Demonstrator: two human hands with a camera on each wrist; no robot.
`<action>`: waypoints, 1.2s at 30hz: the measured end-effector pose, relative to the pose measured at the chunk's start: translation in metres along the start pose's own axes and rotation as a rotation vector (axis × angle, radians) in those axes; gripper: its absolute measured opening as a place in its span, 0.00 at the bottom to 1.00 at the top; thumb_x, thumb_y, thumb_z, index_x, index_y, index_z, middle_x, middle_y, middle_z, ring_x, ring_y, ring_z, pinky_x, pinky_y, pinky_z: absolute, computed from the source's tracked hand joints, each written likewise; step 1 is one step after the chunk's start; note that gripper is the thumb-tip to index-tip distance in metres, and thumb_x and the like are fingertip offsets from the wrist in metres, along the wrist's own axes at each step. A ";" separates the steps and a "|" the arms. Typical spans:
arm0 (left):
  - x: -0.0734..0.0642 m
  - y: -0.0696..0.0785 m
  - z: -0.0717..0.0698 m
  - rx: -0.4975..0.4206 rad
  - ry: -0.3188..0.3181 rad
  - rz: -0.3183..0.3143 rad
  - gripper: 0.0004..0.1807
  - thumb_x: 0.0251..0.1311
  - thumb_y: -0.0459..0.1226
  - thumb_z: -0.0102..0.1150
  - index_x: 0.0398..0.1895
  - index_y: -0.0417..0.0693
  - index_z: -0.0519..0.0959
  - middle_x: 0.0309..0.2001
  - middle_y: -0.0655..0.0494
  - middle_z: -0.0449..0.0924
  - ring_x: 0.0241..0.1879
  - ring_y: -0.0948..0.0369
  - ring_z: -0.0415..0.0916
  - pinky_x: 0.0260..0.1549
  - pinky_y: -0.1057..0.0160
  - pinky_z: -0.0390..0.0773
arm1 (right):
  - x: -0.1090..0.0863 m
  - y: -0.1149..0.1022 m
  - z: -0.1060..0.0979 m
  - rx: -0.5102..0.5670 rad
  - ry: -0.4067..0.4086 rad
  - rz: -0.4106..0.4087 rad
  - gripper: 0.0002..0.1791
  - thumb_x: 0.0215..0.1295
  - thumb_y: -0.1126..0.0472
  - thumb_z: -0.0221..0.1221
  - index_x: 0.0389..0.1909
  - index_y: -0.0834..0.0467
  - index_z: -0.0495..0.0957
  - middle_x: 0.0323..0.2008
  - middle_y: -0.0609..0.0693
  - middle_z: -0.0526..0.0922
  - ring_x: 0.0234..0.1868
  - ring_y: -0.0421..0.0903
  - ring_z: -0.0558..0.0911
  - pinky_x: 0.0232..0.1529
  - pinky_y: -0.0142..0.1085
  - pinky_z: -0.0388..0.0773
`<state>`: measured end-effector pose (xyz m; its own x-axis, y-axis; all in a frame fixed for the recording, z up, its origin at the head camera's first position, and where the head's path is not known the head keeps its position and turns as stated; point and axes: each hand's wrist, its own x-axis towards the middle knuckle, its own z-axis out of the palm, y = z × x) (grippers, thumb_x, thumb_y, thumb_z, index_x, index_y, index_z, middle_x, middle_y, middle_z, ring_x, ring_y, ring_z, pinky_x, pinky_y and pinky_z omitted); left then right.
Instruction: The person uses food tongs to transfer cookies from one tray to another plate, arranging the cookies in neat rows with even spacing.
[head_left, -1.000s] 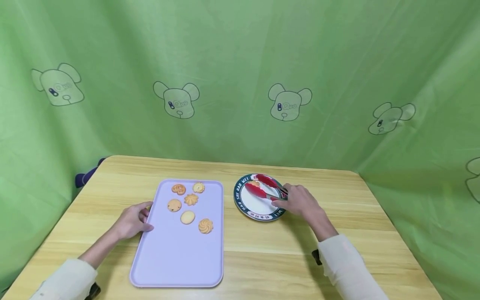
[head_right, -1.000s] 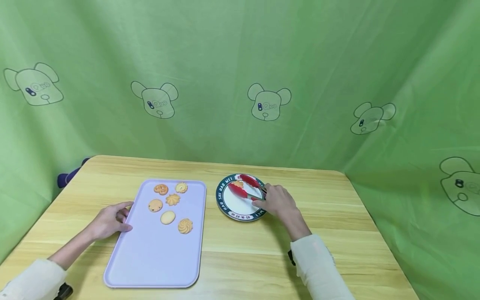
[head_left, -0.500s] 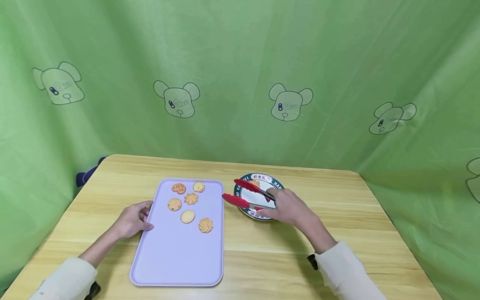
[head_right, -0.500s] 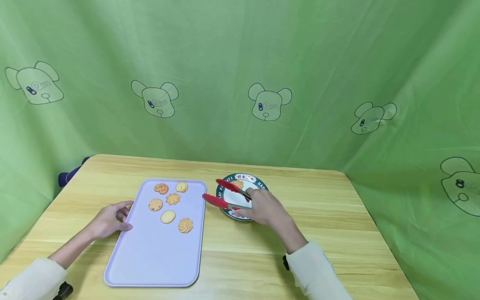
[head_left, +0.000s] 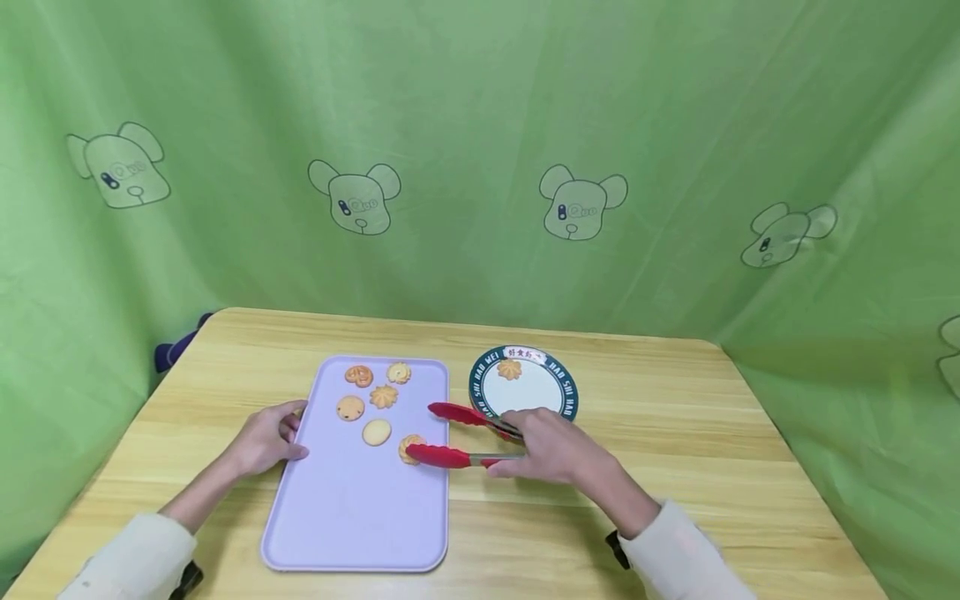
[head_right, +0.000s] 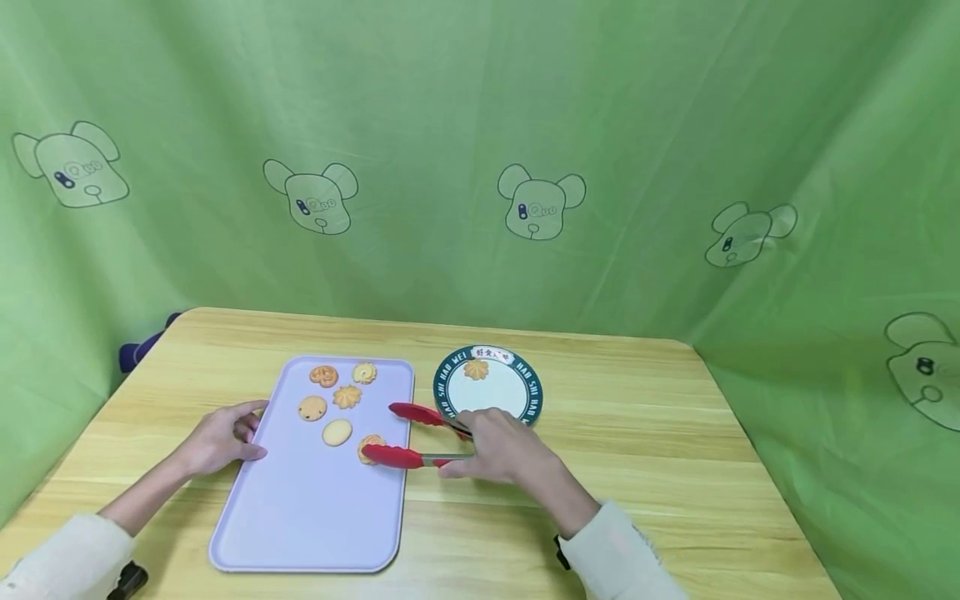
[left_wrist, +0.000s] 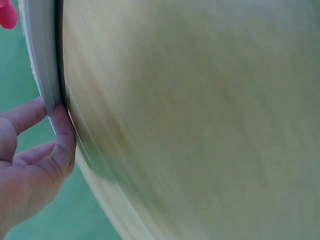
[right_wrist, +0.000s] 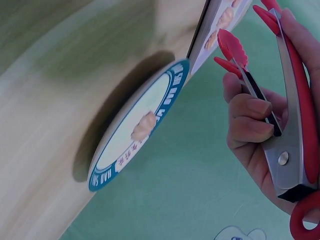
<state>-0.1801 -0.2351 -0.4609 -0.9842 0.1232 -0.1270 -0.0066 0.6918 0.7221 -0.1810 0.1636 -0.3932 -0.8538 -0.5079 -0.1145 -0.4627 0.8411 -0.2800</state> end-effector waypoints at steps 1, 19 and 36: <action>0.000 0.000 0.000 0.000 0.000 0.001 0.42 0.42 0.26 0.69 0.63 0.25 0.62 0.40 0.41 0.75 0.35 0.57 0.75 0.31 0.65 0.79 | 0.000 -0.002 0.001 0.003 -0.005 -0.006 0.40 0.45 0.36 0.68 0.53 0.59 0.77 0.33 0.49 0.81 0.31 0.42 0.72 0.36 0.37 0.75; 0.002 -0.001 0.001 0.011 0.005 0.001 0.41 0.42 0.26 0.69 0.63 0.25 0.63 0.40 0.42 0.75 0.35 0.58 0.75 0.31 0.65 0.78 | 0.005 -0.019 0.013 -0.043 -0.028 -0.035 0.31 0.48 0.39 0.67 0.47 0.56 0.78 0.24 0.44 0.76 0.23 0.39 0.70 0.24 0.29 0.68; 0.000 0.000 0.001 0.015 0.003 0.005 0.42 0.42 0.26 0.69 0.63 0.25 0.62 0.39 0.42 0.75 0.34 0.58 0.75 0.31 0.65 0.78 | 0.000 -0.018 0.009 -0.033 0.029 -0.028 0.28 0.50 0.39 0.66 0.46 0.55 0.79 0.23 0.41 0.73 0.22 0.38 0.70 0.23 0.29 0.68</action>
<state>-0.1803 -0.2345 -0.4614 -0.9848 0.1243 -0.1216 0.0006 0.7017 0.7124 -0.1709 0.1470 -0.3972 -0.8466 -0.5263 -0.0797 -0.4938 0.8324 -0.2515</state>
